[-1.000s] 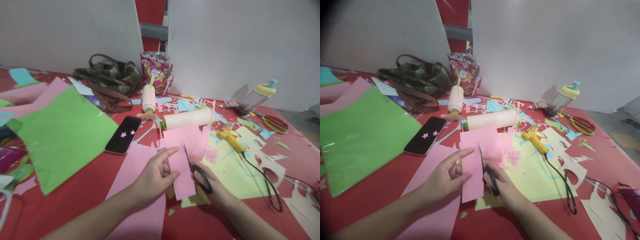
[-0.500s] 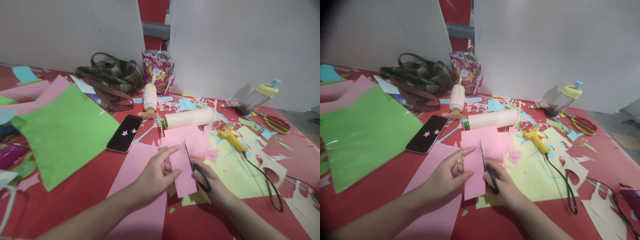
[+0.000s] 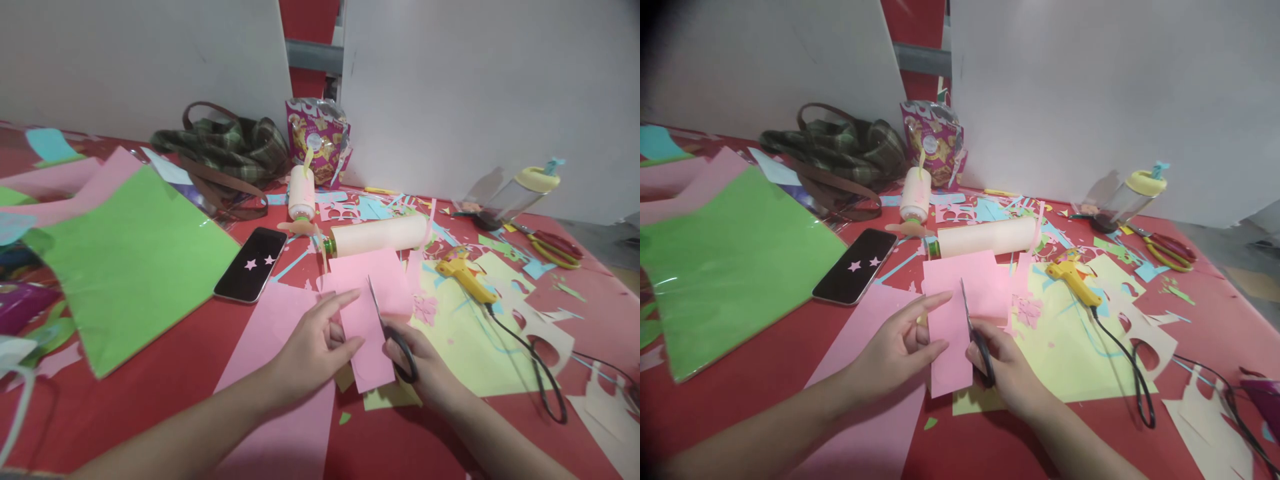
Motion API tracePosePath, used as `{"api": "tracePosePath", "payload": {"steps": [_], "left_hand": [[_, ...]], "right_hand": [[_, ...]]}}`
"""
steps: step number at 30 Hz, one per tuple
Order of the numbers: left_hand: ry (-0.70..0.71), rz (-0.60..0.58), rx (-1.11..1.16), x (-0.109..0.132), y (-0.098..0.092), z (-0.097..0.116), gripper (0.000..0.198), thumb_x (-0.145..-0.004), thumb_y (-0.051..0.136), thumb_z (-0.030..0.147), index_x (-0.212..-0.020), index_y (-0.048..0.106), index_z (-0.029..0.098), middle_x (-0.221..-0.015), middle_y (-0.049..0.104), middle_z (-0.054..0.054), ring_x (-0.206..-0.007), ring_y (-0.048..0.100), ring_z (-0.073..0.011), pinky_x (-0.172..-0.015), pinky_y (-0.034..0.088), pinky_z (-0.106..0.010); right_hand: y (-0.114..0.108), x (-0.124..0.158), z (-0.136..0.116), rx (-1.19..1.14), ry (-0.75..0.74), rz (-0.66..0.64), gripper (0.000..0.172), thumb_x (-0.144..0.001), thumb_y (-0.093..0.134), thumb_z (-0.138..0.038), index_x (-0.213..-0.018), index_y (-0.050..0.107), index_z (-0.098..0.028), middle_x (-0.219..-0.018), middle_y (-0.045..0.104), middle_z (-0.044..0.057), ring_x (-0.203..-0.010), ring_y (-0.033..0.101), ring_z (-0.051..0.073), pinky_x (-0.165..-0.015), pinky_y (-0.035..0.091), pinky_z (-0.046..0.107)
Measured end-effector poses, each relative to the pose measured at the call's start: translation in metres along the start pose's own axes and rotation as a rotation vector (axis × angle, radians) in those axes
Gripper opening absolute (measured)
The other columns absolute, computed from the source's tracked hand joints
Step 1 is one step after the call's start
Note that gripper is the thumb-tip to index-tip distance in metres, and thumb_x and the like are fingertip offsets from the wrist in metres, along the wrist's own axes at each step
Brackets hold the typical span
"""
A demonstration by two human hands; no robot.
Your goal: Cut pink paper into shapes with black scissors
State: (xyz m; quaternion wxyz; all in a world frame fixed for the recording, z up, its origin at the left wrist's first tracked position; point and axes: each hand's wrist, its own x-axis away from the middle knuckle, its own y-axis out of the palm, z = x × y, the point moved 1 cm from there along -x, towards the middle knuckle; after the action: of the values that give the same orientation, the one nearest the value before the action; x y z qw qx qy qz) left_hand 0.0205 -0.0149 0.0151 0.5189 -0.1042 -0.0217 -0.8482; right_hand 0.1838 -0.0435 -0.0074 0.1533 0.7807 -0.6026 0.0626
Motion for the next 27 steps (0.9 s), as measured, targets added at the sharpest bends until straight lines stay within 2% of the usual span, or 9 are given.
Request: {"api": "tracePosePath", "payload": {"steps": [11, 20, 27], "left_hand": [[0.004, 0.007, 0.001, 0.0006, 0.0010, 0.0010, 0.052, -0.073, 0.050, 0.024, -0.121, 0.033, 0.018, -0.051, 0.032, 0.010, -0.041, 0.028, -0.0030, -0.039, 0.023, -0.015], [0.006, 0.029, -0.011, 0.0001, 0.0018, 0.0022, 0.050, -0.072, 0.050, 0.021, -0.120, 0.036, 0.018, -0.054, 0.029, 0.010, -0.041, 0.028, -0.0027, -0.040, 0.024, -0.015], [0.011, 0.017, -0.014, -0.0002, 0.0019, -0.0001, 0.050, -0.073, 0.050, 0.023, -0.121, 0.034, 0.018, -0.053, 0.030, 0.010, -0.041, 0.027, -0.0029, -0.039, 0.022, -0.015]], "right_hand": [[-0.0013, -0.0004, 0.0034, -0.014, 0.006, 0.019, 0.031, -0.073, 0.056, -0.035, -0.099, 0.056, -0.018, -0.048, 0.038, -0.006, -0.039, 0.036, 0.006, -0.037, 0.031, 0.018], [0.0018, -0.0011, 0.0017, -0.084, 0.037, -0.018, 0.034, -0.075, 0.054, -0.034, -0.104, 0.054, -0.017, -0.048, 0.046, -0.005, -0.035, 0.044, 0.006, -0.034, 0.033, 0.017], [0.0008, -0.0005, 0.0037, -0.094, 0.057, 0.009, 0.035, -0.074, 0.056, -0.033, -0.105, 0.054, -0.017, -0.046, 0.047, -0.006, -0.034, 0.047, 0.007, -0.032, 0.034, 0.016]]}}
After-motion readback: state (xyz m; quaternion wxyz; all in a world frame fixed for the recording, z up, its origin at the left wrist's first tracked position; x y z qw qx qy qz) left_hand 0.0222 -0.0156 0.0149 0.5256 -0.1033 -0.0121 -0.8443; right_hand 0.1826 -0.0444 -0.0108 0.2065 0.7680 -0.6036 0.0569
